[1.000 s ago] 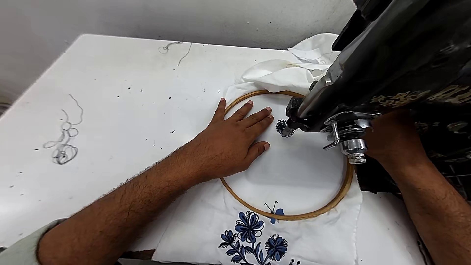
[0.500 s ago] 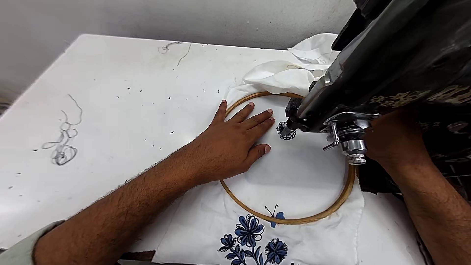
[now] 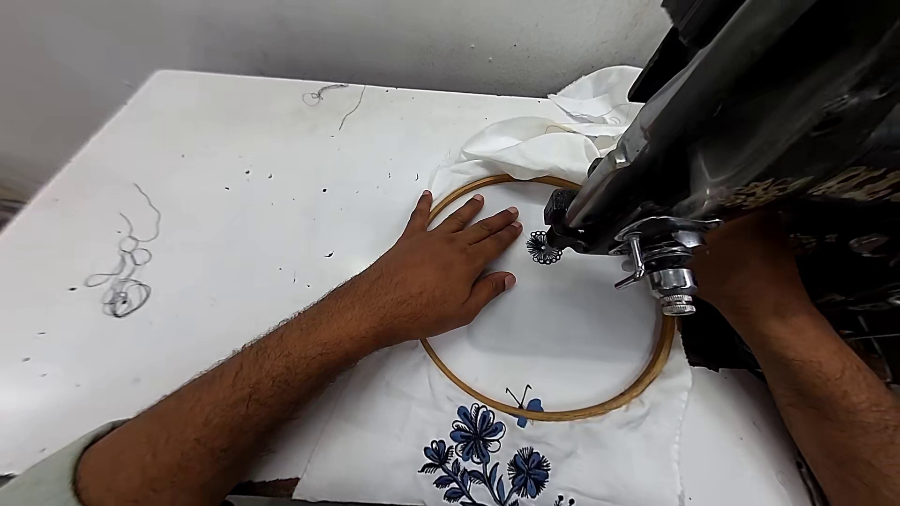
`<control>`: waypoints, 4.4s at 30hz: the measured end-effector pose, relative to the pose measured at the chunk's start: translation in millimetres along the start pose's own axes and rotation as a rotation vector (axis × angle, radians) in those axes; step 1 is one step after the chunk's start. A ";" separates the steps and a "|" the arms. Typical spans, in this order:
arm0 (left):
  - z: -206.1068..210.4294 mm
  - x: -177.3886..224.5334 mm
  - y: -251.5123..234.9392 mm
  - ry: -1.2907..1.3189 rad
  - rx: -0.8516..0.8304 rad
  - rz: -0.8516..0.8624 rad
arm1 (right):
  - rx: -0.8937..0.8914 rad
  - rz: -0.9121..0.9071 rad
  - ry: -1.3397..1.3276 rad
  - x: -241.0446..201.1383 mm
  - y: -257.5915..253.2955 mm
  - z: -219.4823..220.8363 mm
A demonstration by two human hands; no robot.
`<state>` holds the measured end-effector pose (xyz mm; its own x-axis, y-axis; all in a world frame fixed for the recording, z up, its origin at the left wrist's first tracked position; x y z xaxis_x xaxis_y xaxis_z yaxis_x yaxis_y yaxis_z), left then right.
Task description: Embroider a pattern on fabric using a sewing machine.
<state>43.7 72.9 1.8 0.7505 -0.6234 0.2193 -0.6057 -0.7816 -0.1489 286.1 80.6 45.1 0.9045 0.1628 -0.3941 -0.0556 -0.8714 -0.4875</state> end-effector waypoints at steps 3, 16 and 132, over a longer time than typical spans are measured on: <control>1.6 3.0 -1.5 -0.015 0.002 0.003 | -0.011 -0.013 0.027 1.8 -1.5 -0.5; 1.5 5.1 -0.5 -0.012 -0.012 0.011 | -0.035 0.012 0.023 1.3 -1.4 -1.7; 2.1 13.8 3.8 -0.022 -0.015 0.035 | -0.129 0.075 0.118 0.3 0.9 -4.9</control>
<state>52.3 61.3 2.2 0.7341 -0.6510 0.1933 -0.6357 -0.7589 -0.1414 288.4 77.6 48.3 0.9435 0.0461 -0.3281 -0.0774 -0.9322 -0.3535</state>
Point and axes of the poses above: each hand's wrist, its own y-axis away from the middle knuckle, its own z-axis out of the palm, x = y × z, the point moved 7 cm from there along -y, towards the middle knuckle, and after that the axes turned 7 degrees about x, right-handed, at the moved point
